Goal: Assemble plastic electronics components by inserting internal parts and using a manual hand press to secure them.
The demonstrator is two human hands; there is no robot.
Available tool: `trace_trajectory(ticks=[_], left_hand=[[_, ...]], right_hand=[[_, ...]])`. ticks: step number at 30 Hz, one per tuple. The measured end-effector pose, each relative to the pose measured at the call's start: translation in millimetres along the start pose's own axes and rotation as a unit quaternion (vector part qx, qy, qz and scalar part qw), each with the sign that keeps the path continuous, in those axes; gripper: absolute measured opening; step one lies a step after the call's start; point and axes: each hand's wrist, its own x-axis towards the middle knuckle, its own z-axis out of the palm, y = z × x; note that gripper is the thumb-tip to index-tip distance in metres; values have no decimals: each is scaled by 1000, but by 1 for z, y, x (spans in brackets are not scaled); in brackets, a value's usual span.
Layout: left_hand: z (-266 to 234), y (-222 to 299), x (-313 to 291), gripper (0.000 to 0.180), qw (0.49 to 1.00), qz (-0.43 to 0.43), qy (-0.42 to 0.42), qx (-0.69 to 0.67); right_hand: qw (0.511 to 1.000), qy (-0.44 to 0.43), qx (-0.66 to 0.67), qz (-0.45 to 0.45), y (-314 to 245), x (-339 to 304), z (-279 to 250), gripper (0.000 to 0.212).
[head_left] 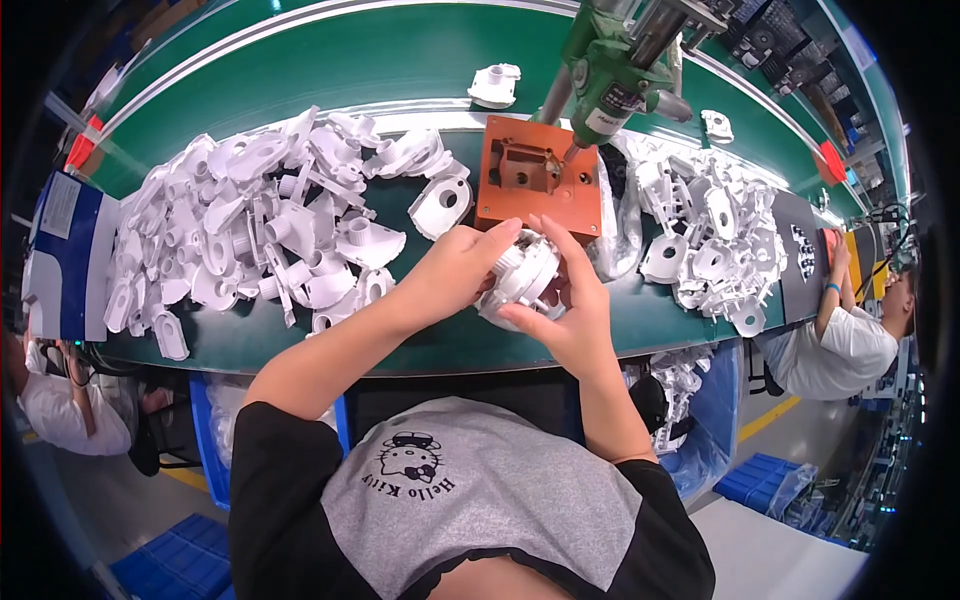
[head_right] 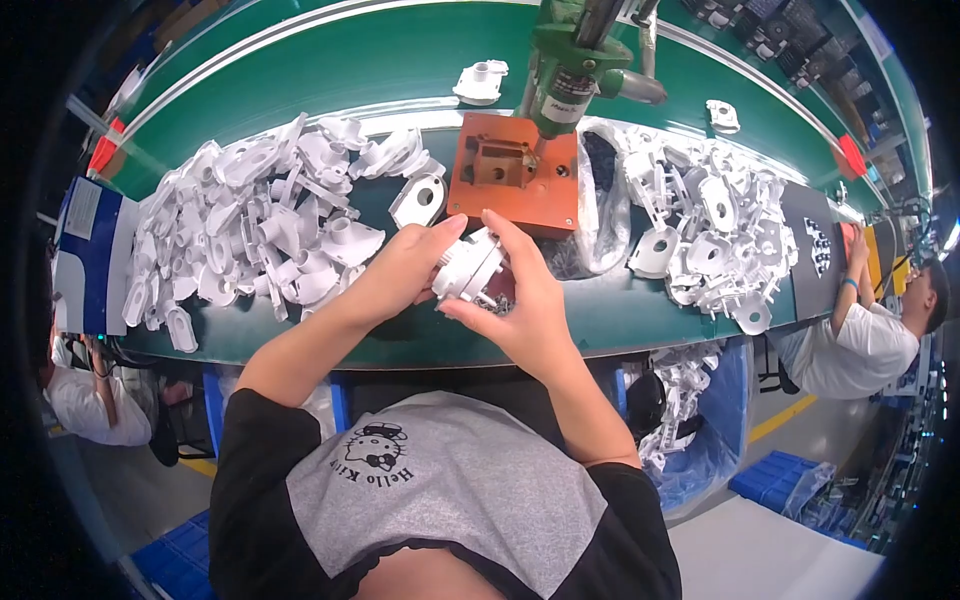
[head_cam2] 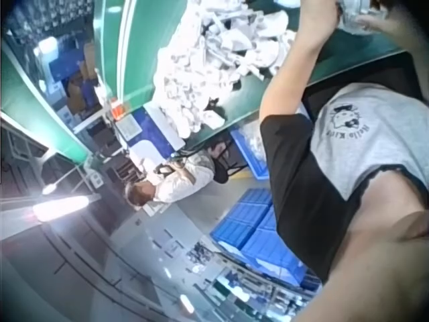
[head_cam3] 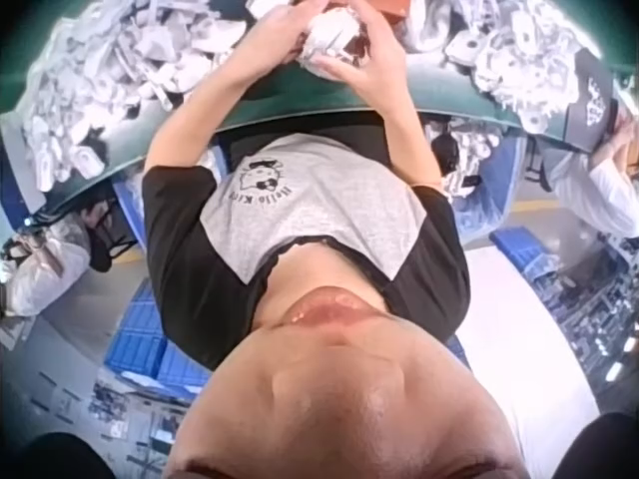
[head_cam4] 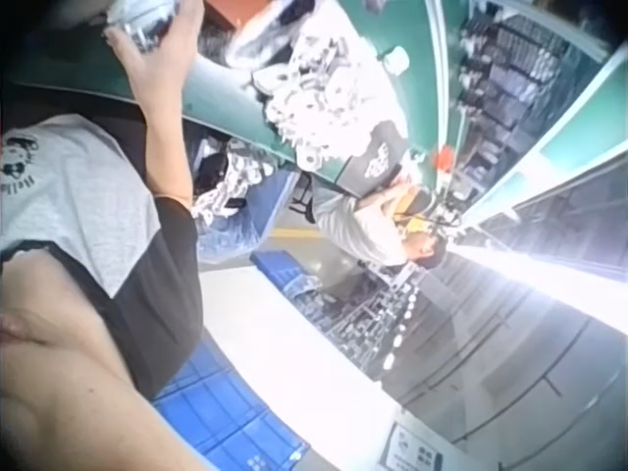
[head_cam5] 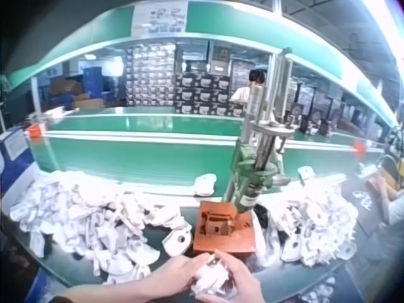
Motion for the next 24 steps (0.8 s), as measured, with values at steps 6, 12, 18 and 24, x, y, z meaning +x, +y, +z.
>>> trace_trajectory(ticks=[6, 12, 18, 24], left_hand=[[-3, -10, 5, 56, 998, 19, 2, 61], [-5, -26, 18, 52, 998, -5, -38, 47], [2, -5, 13, 49, 996, -73, -59, 8], [-4, -14, 25, 51, 991, -36, -44, 120]], right_hand=[[999, 4, 12, 42, 0, -1, 0, 82], [997, 12, -70, 5, 4, -1, -4, 83], [995, -50, 21, 80, 5, -5, -15, 89], [996, -10, -85, 4, 6, -3, -17, 84]])
